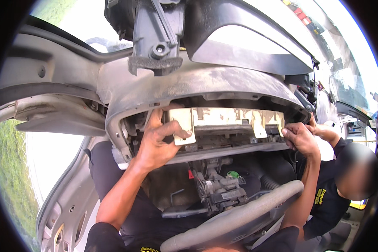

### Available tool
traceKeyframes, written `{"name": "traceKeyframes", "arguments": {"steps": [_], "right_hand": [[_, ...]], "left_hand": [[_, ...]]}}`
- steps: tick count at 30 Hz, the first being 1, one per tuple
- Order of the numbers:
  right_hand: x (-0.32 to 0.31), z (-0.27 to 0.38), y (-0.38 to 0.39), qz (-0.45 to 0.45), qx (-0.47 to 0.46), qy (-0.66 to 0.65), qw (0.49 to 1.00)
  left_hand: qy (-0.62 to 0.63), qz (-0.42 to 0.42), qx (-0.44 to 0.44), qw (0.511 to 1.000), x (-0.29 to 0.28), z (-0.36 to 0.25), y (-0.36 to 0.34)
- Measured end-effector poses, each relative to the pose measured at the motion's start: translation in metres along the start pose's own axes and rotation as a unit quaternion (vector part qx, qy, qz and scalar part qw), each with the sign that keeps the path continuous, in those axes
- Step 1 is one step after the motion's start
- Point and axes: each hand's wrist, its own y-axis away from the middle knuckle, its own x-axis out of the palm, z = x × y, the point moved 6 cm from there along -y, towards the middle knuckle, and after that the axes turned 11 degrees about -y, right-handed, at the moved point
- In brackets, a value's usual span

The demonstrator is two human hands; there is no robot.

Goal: The person installs a dashboard instrument cluster into a vehicle, aligning the unit and securing it with screws using a screwdriver. A second person assists by holding the dashboard in place.

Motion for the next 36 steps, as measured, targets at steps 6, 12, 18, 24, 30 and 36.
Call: {"name": "traceKeyframes", "arguments": {"steps": [6, 12, 18, 24, 30, 36], "right_hand": [[0.014, 0.077, 0.040, -0.215, -0.278, 0.125, 0.928], [0.073, 0.100, 0.010, -0.009, -0.296, 0.294, 0.909], [0.067, 0.084, -0.016, -0.022, -0.322, 0.231, 0.918], [0.066, 0.068, -0.024, -0.035, -0.392, 0.227, 0.891], [0.071, 0.065, -0.021, -0.075, -0.416, 0.234, 0.875], [0.067, 0.068, -0.019, -0.061, -0.419, 0.231, 0.876]], "left_hand": [[-0.006, 0.040, -0.029, 0.999, -0.005, -0.002, -0.003], [0.271, 0.058, -0.200, 0.940, 0.009, 0.039, 0.000], [0.254, -0.025, -0.408, 0.877, 0.029, 0.067, -0.037], [0.225, 0.083, -0.405, 0.882, 0.055, 0.131, -0.055], [0.352, 0.244, -0.410, 0.805, 0.074, 0.145, -0.072], [0.343, 0.231, -0.412, 0.812, 0.073, 0.145, -0.067]]}}
